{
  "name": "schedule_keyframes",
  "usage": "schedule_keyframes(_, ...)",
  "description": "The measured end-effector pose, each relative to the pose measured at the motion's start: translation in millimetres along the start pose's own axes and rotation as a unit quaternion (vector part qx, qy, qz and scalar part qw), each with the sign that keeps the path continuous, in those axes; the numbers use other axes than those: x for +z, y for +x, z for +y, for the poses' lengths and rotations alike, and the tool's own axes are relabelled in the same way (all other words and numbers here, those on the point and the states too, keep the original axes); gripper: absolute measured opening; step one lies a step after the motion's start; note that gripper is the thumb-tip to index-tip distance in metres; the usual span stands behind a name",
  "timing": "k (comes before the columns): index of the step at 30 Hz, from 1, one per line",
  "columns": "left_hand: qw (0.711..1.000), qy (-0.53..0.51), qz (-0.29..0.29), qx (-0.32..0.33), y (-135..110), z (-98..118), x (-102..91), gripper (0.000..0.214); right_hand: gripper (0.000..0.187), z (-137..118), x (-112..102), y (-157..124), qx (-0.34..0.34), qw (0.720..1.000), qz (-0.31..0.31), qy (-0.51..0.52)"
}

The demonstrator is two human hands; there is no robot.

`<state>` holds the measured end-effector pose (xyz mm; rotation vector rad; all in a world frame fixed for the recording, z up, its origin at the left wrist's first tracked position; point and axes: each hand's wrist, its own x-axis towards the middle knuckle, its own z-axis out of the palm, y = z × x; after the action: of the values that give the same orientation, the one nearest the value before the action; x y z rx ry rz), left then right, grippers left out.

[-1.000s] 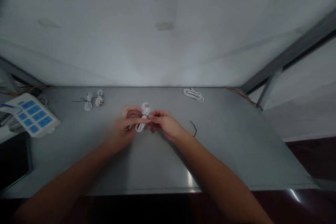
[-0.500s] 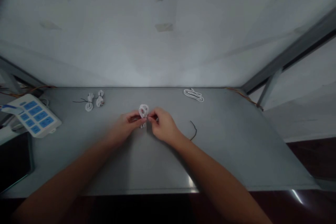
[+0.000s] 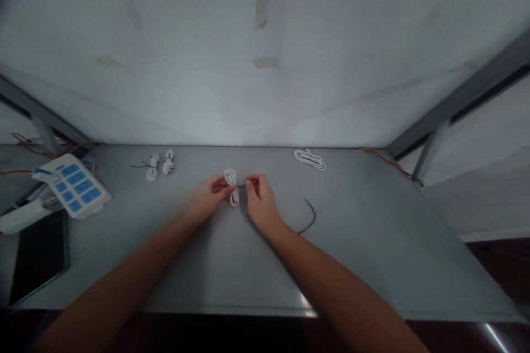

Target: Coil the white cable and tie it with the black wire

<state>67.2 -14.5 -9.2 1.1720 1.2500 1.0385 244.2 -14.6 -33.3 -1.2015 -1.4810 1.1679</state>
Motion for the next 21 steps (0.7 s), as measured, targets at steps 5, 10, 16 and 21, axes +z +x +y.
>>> schedule_keyframes(5, 0.998, 0.024, 0.046, 0.019, 13.5, -8.4, -7.2, 0.058, 0.031, 9.1, -36.7, 32.3, 0.062, 0.992, 0.101, 0.039)
schedule_keyframes(10, 0.949, 0.246, 0.084, 0.178, 16.8, -10.7, -31.2, 0.040, 0.024, 5.5, -65.7, 43.1, -0.080, 0.975, 0.100, -0.180)
schedule_keyframes(16, 0.825, 0.516, 0.077, 0.218, 12.2, -14.3, -43.9, 0.052, 0.061, -4.5, -58.3, 30.6, -0.122, 0.867, -0.002, -0.483)
schedule_keyframes(21, 0.800, 0.565, 0.064, 0.190, 11.9, -21.0, -40.3, 0.052, 0.061, -8.2, -44.0, 24.9, -0.138, 0.836, -0.073, -0.525)
